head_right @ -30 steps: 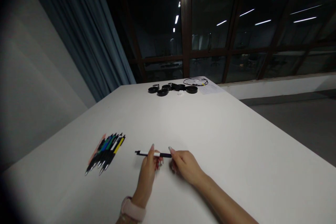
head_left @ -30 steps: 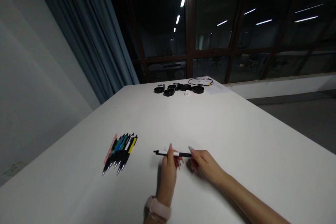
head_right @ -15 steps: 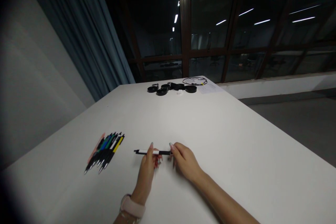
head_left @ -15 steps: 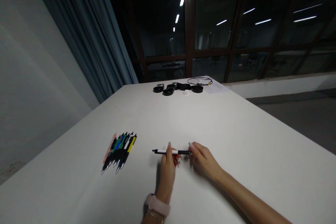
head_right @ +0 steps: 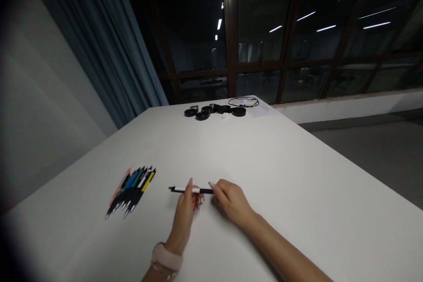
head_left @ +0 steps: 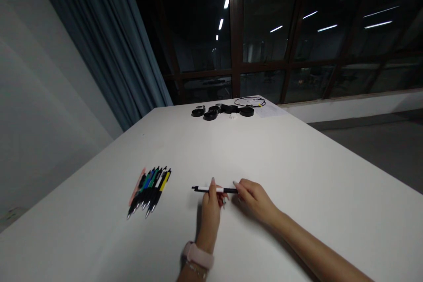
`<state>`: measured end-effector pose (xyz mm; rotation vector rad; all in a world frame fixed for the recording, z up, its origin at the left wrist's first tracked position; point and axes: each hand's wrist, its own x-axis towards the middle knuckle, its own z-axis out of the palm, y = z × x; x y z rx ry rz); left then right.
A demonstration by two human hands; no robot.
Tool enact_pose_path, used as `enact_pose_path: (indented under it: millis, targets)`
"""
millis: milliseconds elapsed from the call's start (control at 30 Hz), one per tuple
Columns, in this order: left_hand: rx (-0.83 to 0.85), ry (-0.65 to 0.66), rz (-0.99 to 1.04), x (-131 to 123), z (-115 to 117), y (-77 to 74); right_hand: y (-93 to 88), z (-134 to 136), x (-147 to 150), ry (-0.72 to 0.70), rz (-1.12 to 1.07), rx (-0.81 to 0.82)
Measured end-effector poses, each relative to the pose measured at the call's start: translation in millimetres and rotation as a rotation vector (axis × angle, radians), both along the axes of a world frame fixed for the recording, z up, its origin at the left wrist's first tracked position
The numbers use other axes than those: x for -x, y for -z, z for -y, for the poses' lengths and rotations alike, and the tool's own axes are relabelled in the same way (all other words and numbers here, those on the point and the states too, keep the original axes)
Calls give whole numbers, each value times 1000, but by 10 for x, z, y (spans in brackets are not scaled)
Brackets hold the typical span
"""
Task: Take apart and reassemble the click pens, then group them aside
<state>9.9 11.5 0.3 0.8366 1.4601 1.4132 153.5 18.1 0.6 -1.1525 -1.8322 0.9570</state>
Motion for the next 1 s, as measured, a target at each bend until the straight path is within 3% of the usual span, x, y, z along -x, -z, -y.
enact_pose_path:
  millis: [100,300,467,633,867,1000]
  targets:
    - [-10,20,21,6,2,-15,-21,-1,-19,25,-21,76]
    - [19,-4,46,28,-6,-50,-110,24,-83,-45,190,-199]
    - [-5,14,19,44,-9,-38,-116,32,-81,-17,223,-133]
    - [-4,-1,40,53,-19,-39,-111,35,-94,-93,336,-349]
    - [-29,14,9,64,7,-66,-71,51,6,-92,103,13]
    - [-16,-20,-7,87,-1,-58,-140,63,-39,-92,350,-258]
